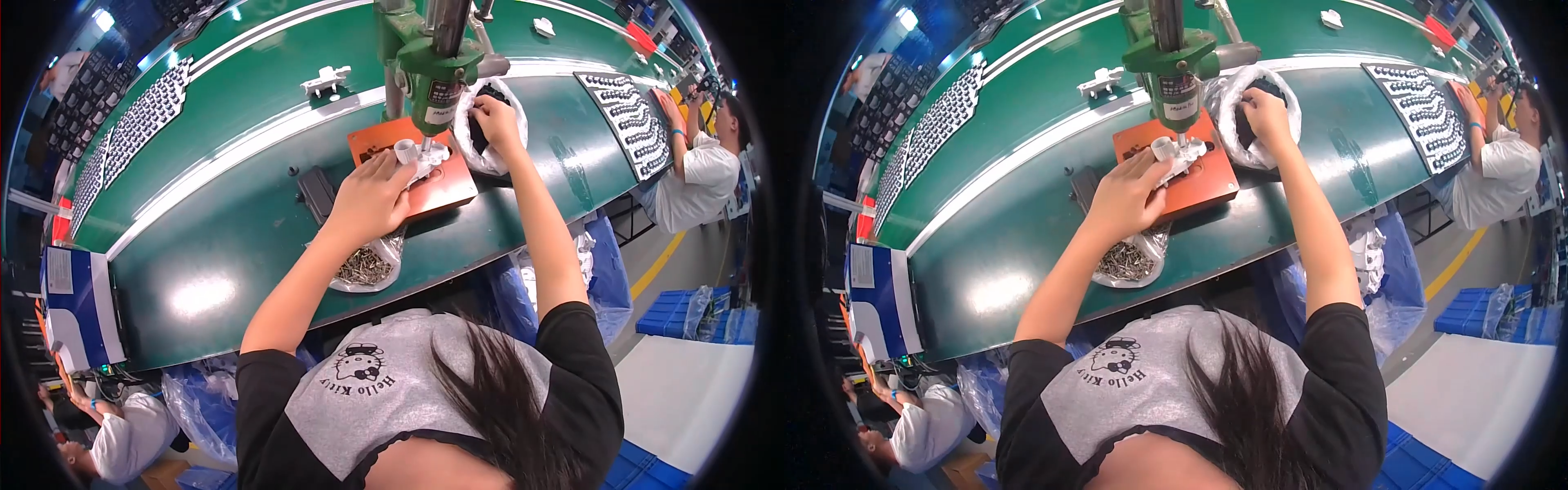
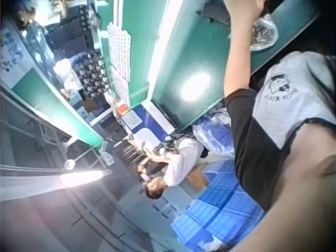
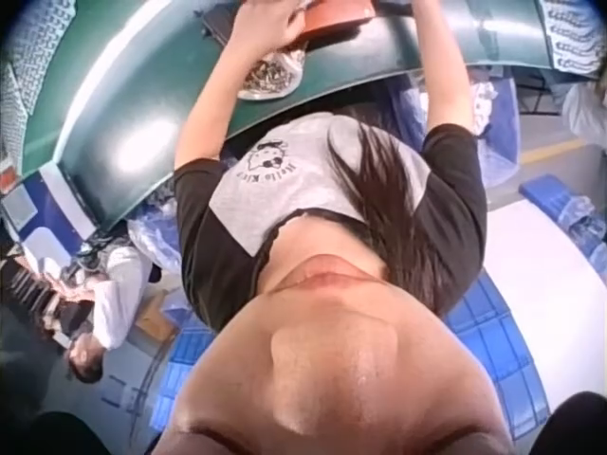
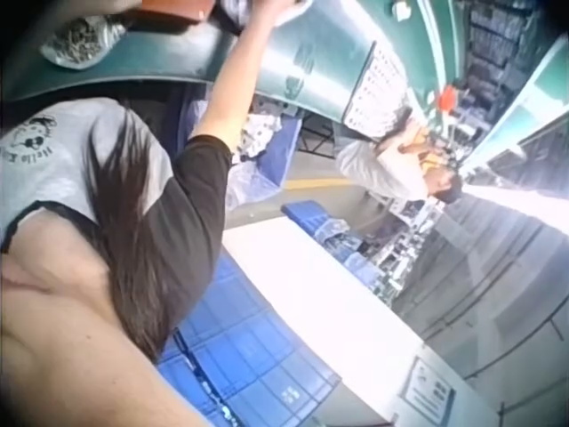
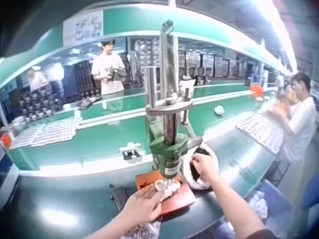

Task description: Assembling small plastic parts using a manual press on a factory production line.

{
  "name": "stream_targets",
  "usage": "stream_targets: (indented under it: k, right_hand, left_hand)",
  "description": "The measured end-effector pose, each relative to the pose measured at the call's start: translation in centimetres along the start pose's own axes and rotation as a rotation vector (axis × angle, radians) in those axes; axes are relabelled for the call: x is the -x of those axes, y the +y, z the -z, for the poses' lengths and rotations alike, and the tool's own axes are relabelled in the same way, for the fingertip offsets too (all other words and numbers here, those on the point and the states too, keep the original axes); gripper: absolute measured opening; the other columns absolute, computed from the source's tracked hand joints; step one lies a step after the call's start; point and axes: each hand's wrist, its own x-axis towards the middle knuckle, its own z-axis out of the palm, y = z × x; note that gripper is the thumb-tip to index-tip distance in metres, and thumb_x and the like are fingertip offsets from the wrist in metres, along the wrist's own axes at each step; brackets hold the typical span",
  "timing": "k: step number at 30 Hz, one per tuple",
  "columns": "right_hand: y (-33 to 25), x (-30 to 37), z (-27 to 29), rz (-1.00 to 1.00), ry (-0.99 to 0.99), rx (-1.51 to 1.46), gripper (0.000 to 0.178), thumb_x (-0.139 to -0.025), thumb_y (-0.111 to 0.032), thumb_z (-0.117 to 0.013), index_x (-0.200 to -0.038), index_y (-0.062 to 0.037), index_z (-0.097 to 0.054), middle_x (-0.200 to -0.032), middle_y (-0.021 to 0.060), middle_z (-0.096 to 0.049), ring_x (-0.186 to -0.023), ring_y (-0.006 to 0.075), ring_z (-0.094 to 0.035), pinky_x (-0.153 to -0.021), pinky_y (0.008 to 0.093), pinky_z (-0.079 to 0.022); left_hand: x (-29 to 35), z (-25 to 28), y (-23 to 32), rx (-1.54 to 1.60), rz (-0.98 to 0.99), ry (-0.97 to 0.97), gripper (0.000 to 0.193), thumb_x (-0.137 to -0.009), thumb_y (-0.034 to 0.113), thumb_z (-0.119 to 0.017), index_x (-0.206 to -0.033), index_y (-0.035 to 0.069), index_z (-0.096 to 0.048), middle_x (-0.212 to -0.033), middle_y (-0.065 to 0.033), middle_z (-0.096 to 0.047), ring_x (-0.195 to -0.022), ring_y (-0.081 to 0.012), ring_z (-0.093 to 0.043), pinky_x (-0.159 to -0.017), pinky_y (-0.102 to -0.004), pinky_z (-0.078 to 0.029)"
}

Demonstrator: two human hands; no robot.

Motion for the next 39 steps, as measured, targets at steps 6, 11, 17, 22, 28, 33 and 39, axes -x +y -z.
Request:
stream_targets:
  k: [6,11,17,22,28,33,39]
  right_hand:
    - [-3.7,3.0,4.5,-0.066,0.162,-0.458,0.015,-0.08,-0.008,-0.062,-0.092,-0.0012,-0.064,-0.082,0.0073,-0.067,-0.074,0.0155,-0.064,-0.072,0.0286,-0.049]
    - [-7.3,6.0,4.7,0.126,-0.111,-0.496,0.013,-0.079,-0.008,-0.062,-0.087,0.002,-0.066,-0.105,0.0075,-0.062,-0.094,0.014,-0.055,-0.078,0.0258,-0.042]
    - [-9.8,5.8,2.4,-0.005,-0.409,-0.547,0.025,-0.076,-0.015,-0.064,-0.091,0.0058,-0.066,-0.112,0.0133,-0.055,-0.098,0.0219,-0.055,-0.083,0.0317,-0.045]
    - [-9.8,6.1,0.9,-0.063,-0.428,-0.566,0.025,-0.078,-0.013,-0.062,-0.089,0.0092,-0.064,-0.106,0.0117,-0.055,-0.091,0.0218,-0.056,-0.081,0.0317,-0.045]
    - [-9.5,5.4,0.2,-0.026,-0.466,-0.426,0.024,-0.076,-0.019,-0.067,-0.08,0.0048,-0.063,-0.101,0.0157,-0.05,-0.096,0.0287,-0.05,-0.084,0.0361,-0.041]
    - [-9.8,6.4,-0.2,0.218,-0.094,-0.014,0.044,-0.073,-0.019,-0.071,-0.104,0.0004,-0.047,-0.098,0.011,-0.048,-0.095,0.0219,-0.047,-0.078,0.0348,-0.041]
    - [-15.1,12.5,1.5,0.412,-0.003,-0.119,0.021,-0.073,-0.006,-0.067,-0.09,-0.0025,-0.055,-0.085,0.0107,-0.055,-0.082,0.027,-0.054,-0.069,0.0353,-0.043]
  left_hand:
    - [0.0,0.4,-2.1,-0.235,-0.192,0.06,0.024,-0.076,0.013,-0.059,-0.099,0.008,-0.058,-0.112,-0.0162,-0.057,-0.11,-0.0333,-0.051,-0.098,-0.0435,-0.035]
    - [1.0,-1.0,-2.0,-0.164,-0.129,0.013,0.023,-0.076,0.012,-0.058,-0.099,0.006,-0.059,-0.115,-0.0188,-0.055,-0.117,-0.0328,-0.046,-0.103,-0.0426,-0.032]
    - [1.2,-1.3,-2.1,-0.076,-0.084,0.058,0.024,-0.077,0.011,-0.057,-0.101,0.007,-0.059,-0.119,-0.019,-0.053,-0.116,-0.0325,-0.046,-0.103,-0.0422,-0.033]
    - [1.3,-1.0,-2.1,0.035,-0.046,0.04,0.02,-0.079,0.008,-0.056,-0.098,0.004,-0.061,-0.119,-0.0148,-0.055,-0.118,-0.0304,-0.046,-0.103,-0.0428,-0.034]
    - [1.4,-1.4,-2.2,-0.013,-0.049,0.08,0.018,-0.078,0.009,-0.057,-0.095,0.005,-0.059,-0.11,-0.011,-0.055,-0.115,-0.0276,-0.048,-0.1,-0.0413,-0.037]
    - [0.8,-0.8,-2.1,-0.014,-0.064,0.043,0.021,-0.076,0.009,-0.057,-0.097,0.008,-0.062,-0.11,-0.0103,-0.058,-0.112,-0.0255,-0.05,-0.097,-0.0385,-0.039]
    - [0.7,0.3,-3.1,-0.05,-0.033,-0.077,0.027,-0.075,0.013,-0.053,-0.1,0.014,-0.064,-0.114,-0.0128,-0.059,-0.111,-0.0238,-0.052,-0.094,-0.0381,-0.04]
